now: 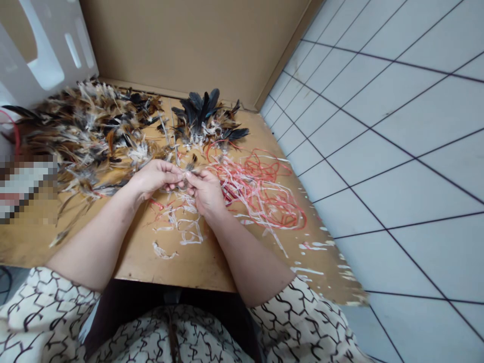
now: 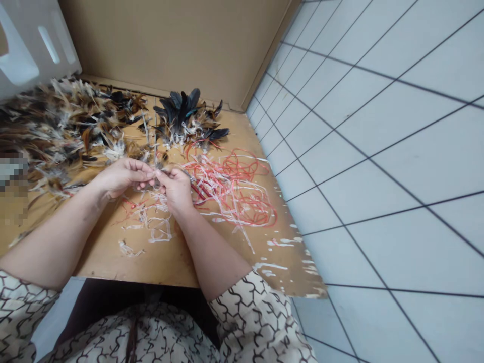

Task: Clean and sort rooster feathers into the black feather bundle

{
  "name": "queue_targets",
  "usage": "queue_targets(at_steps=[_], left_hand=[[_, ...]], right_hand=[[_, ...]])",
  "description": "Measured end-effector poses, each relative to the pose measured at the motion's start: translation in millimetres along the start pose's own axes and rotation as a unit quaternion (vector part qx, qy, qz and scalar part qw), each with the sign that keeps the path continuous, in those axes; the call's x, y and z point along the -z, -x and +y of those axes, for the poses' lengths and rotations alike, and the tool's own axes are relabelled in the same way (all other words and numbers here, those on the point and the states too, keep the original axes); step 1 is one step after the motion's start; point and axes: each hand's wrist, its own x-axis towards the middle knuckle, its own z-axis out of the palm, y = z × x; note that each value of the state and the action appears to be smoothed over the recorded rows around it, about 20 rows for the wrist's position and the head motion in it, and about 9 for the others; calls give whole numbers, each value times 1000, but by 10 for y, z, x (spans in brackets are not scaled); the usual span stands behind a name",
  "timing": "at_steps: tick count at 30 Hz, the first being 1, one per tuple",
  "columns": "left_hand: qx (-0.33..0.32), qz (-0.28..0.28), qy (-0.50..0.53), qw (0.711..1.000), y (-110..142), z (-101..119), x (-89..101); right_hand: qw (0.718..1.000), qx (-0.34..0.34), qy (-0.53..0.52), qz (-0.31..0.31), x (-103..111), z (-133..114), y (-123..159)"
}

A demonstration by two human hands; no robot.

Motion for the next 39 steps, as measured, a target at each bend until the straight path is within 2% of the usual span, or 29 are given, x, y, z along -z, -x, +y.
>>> queue_targets(at_steps=[6,13,25,32,39], left_hand=[[9,7,-8,1000,0,17,-17],[0,21,10,1000,6,39,-28],[18,10,16,1000,-21,-15,-43],[8,16,24,1000,-19,-9,-52],[-22,4,-28,999,-22,-29,-70]], right_hand=[[1000,15,14,8,5,13,-7],[999,19,6,-25,-30,-33,34],[1000,8,-12,-18,1,-6,2],[999,9,-12,-36,-11,-20,18],[1000,-3,-23,-20,-5,-8,-2]])
